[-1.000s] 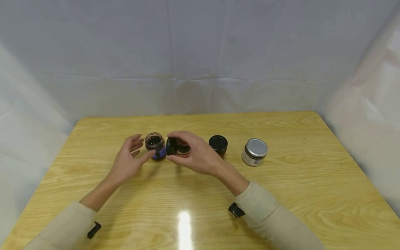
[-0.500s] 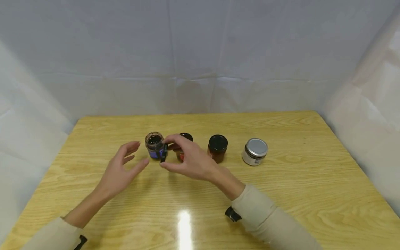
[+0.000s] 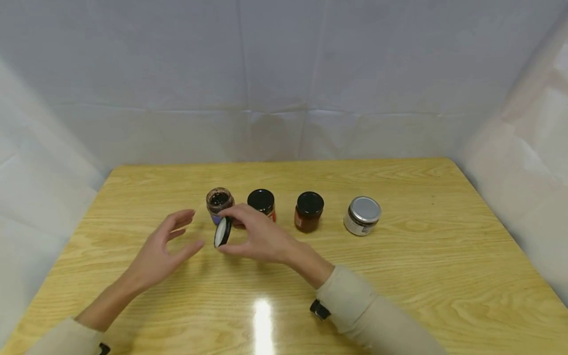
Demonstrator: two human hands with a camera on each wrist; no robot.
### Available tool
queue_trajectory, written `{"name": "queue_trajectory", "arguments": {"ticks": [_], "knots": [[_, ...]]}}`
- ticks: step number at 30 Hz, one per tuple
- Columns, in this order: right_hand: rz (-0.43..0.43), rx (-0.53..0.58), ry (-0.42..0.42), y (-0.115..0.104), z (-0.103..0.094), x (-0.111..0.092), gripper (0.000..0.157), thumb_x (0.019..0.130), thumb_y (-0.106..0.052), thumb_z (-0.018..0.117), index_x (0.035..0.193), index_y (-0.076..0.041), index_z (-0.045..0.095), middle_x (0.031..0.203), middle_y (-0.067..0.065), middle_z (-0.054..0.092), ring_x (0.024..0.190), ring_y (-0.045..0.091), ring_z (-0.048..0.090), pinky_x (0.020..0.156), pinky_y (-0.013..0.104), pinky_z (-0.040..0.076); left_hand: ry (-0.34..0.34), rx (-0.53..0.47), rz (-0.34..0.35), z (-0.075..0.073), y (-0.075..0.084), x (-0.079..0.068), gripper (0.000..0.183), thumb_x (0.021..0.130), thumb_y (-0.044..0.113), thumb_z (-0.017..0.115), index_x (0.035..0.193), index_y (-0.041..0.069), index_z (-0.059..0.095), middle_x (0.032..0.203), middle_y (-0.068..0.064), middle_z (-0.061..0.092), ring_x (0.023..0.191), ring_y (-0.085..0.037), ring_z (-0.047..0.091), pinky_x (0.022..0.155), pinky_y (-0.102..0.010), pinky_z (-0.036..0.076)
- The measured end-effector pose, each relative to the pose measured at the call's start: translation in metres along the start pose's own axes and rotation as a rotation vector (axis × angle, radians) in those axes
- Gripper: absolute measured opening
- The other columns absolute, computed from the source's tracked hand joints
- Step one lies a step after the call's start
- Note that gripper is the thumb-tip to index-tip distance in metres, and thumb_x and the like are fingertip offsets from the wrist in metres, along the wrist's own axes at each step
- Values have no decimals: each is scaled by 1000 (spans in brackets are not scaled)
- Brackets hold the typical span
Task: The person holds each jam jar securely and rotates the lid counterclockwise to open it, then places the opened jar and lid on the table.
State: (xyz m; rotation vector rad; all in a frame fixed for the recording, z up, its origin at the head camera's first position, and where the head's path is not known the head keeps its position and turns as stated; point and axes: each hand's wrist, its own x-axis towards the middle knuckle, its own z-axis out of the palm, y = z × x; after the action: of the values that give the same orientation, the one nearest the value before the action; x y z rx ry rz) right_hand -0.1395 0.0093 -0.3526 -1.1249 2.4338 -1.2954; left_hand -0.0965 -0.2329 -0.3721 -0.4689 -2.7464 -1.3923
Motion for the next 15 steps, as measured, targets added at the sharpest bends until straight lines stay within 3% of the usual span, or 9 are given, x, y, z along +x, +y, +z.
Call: {"name": "queue_trajectory", "arguments": {"ticks": [6, 15], "knots": [[-6, -37, -17, 2, 8, 5, 57, 82, -22, 77, 131, -6, 52, 126, 3, 53, 112, 7, 51, 93, 14, 39, -41, 21, -25, -3, -9, -3, 69, 91, 27, 67, 146, 5, 31, 145, -18, 36, 128, -41, 36, 98, -59, 33], [51, -59, -118, 10, 22, 14, 63, 83, -27, 76, 136, -6, 50, 134, 4, 51, 114, 10, 52, 92, 17, 41, -126, 111, -69, -6, -18, -5, 81, 87, 38, 70, 148, 5, 28, 145, -24, 32, 126, -48, 36, 94, -64, 35]]}}
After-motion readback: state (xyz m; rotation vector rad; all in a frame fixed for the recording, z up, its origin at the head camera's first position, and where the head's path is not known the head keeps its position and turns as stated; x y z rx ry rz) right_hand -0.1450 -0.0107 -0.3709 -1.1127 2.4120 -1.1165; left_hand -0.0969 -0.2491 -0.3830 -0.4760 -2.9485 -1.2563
